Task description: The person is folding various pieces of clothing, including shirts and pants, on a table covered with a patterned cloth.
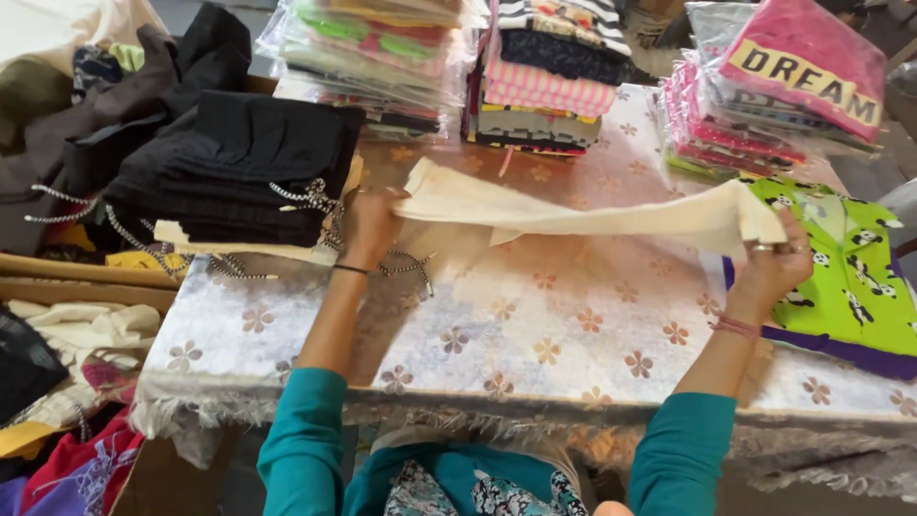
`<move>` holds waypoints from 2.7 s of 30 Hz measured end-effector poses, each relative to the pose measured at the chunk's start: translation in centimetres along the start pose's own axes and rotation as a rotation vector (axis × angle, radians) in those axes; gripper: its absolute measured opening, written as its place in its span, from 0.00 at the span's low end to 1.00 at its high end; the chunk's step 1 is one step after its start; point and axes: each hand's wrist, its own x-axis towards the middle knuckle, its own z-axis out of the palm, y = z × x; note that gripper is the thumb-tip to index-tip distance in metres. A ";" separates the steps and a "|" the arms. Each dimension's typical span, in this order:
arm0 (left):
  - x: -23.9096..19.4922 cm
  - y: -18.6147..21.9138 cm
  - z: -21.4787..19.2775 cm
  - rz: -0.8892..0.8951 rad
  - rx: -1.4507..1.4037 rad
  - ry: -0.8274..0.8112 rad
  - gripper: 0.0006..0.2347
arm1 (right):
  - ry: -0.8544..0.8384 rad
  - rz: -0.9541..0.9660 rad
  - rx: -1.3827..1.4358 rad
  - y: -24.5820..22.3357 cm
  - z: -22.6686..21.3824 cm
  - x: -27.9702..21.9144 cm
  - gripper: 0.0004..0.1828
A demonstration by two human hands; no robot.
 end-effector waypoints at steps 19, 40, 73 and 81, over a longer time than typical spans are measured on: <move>0.8 -6.3 6.5 -0.148 0.146 0.108 0.19 | -0.062 -0.007 -1.487 6.8 -4.0 -1.2 0.26; 0.9 -0.4 1.0 -0.750 0.085 -0.295 0.25 | -0.057 -0.011 -1.607 7.9 -4.5 -2.7 0.23; -1.4 21.6 17.7 0.190 -0.045 -0.405 0.38 | -0.095 0.093 -1.676 7.3 -2.0 -2.8 0.21; 0.2 17.5 20.8 -0.297 -1.171 -0.579 0.36 | -0.141 0.213 -0.746 5.1 2.1 -1.0 0.16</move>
